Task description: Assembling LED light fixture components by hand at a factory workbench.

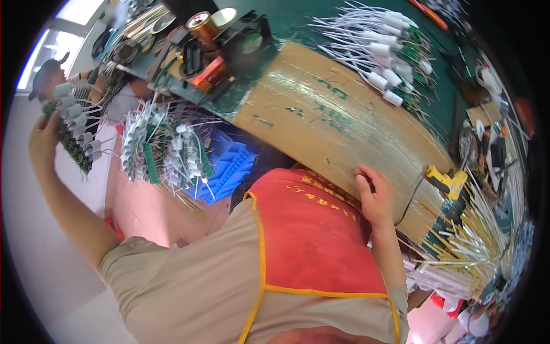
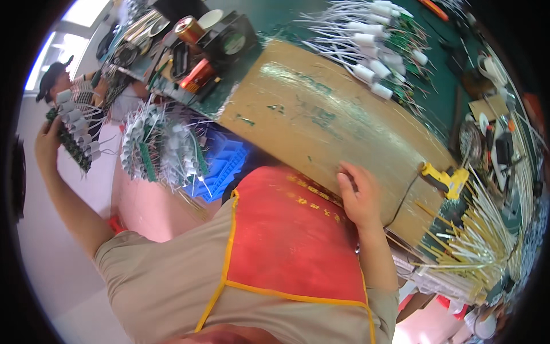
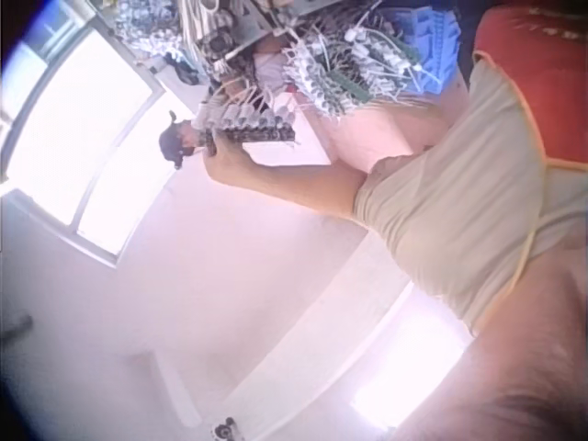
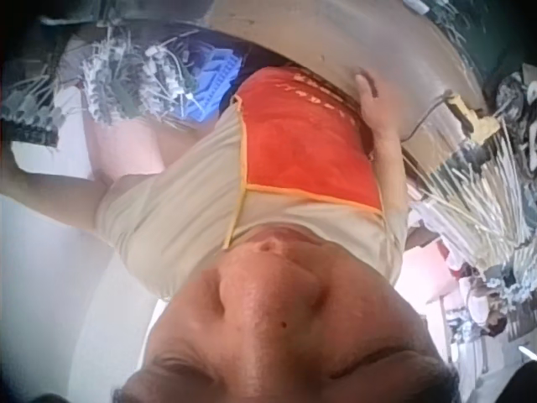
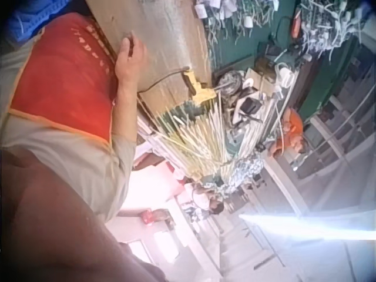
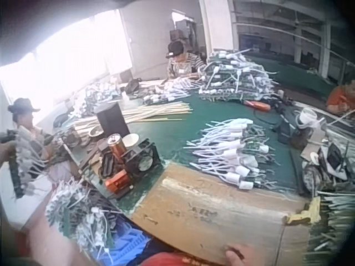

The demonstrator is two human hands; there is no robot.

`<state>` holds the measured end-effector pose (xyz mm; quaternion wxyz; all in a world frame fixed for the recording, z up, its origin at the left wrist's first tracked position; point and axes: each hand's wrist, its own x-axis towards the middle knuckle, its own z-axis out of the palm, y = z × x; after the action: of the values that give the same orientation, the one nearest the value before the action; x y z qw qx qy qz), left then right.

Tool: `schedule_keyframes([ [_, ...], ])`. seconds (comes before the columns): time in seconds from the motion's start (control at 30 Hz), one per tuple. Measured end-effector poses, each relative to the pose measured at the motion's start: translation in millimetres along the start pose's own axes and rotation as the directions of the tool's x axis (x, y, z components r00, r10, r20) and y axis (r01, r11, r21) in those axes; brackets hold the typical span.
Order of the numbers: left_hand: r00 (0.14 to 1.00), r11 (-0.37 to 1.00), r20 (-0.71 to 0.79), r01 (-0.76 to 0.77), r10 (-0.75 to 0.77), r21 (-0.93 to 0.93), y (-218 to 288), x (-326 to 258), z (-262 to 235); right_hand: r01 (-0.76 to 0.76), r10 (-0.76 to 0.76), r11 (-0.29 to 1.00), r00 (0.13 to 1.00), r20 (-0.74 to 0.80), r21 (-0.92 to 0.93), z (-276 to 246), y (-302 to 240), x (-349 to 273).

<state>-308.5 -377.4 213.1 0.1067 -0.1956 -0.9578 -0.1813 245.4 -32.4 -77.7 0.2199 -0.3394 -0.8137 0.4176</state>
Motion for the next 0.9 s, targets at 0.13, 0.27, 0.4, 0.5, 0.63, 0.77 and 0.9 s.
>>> schedule_keyframes([
  [0.13, 0.954, 0.969, 0.206, -0.183, 0.216, -0.165, 157, -48, 7, 0.024, -0.022, 0.999, 0.999, -0.043, 0.048, -1, 5, -3],
  [0.27, 0.903, 0.877, 0.323, -0.108, 0.283, -0.468, 246, -80, 49, 0.021, -0.018, 0.996, 0.999, -0.049, 0.081, -5, 9, -6],
  [0.4, 0.839, 0.781, 0.401, -0.044, 0.367, -0.623, 265, -67, 89, 0.043, -0.039, 0.993, 0.999, -0.033, 0.11, -10, 13, -9],
  [0.5, 0.856, 0.8, 0.352, -0.112, 0.38, -0.59, 291, -76, 99, 0.055, -0.049, 0.988, 0.998, -0.045, 0.144, -11, 18, -12],
  [0.63, 0.832, 0.88, 0.343, -0.317, 0.437, -0.354, 327, -99, 91, 0.009, -0.006, 0.982, 1.0, -0.018, 0.189, -14, 19, -13],
  [0.77, 0.656, 0.768, 0.403, -0.514, 0.638, -0.381, 369, -133, 139, -0.036, 0.041, 0.97, 0.999, -0.015, 0.242, -13, 22, -13],
  [0.9, 0.373, 0.807, 0.72, -0.355, 0.586, -0.473, 427, -179, 204, -0.205, 0.253, 0.829, 0.967, -0.023, 0.52, -5, 29, -17],
])
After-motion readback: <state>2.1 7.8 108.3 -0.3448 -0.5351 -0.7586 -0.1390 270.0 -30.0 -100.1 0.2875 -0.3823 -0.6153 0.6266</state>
